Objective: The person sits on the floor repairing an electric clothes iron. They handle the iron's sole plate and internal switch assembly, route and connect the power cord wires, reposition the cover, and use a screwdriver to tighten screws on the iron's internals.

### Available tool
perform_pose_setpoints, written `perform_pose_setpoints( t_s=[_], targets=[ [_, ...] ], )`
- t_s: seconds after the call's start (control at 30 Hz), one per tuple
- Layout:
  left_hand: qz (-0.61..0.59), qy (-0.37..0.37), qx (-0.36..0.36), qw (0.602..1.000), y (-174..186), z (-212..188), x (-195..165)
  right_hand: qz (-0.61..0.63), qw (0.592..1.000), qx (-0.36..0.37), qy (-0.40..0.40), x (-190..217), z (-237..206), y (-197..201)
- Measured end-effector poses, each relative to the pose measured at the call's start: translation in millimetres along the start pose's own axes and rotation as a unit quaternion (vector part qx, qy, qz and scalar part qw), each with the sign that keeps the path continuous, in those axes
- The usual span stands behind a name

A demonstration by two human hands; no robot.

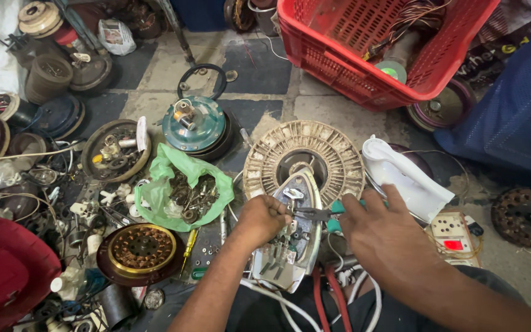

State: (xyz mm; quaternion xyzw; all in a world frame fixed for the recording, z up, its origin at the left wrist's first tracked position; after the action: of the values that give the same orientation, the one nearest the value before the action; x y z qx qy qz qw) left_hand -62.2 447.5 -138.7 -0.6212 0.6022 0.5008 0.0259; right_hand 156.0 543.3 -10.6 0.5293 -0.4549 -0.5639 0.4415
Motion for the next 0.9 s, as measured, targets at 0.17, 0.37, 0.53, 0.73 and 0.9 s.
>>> perform_pose_setpoints(
  t_s=[0.17, 0.37, 0.53, 0.73, 0.9],
  targets=[
    [-0.007, 0.014, 0.007, 1.000, 1.3, -2.3, -1.2, 0.071, 0.988, 0.137, -0.032, 0.6, 3.1, 5.2],
    [-0.023, 0.007, -0.018, 1.000, 0.1, -4.2, -3.6, 0.078, 0.987, 0.140, -0.033, 0.4, 0.4, -2.0],
    [-0.032, -0.024, -0.050, 0.998, -1.3, -13.5, -8.2, 0.044, 0.997, 0.060, 0.007, -9.5, -7.3, -9.7],
    [0.026, -0.096, -0.192, 0.976, 0.5, -50.5, -20.9, 0.106, 0.989, 0.097, -0.026, -9.0, -3.4, -9.4],
    [0.033, -0.105, -0.218, 0.970, 1.6, -72.2, -26.2, 0.097, 0.993, 0.054, -0.034, -3.4, 6.7, -8.2]
  ],
)
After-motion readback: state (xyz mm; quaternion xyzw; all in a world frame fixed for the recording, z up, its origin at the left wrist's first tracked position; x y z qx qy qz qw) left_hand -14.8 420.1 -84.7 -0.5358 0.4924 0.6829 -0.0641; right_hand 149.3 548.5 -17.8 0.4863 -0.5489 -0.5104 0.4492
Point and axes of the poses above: each hand's wrist, its own z-axis towards the middle knuckle, its own y-axis out of the back of the hand, x = y × z, the point moved 3 cm from there along z, towards the middle knuckle, and after that the axes turned 9 degrees about y, right-handed, at the moved point
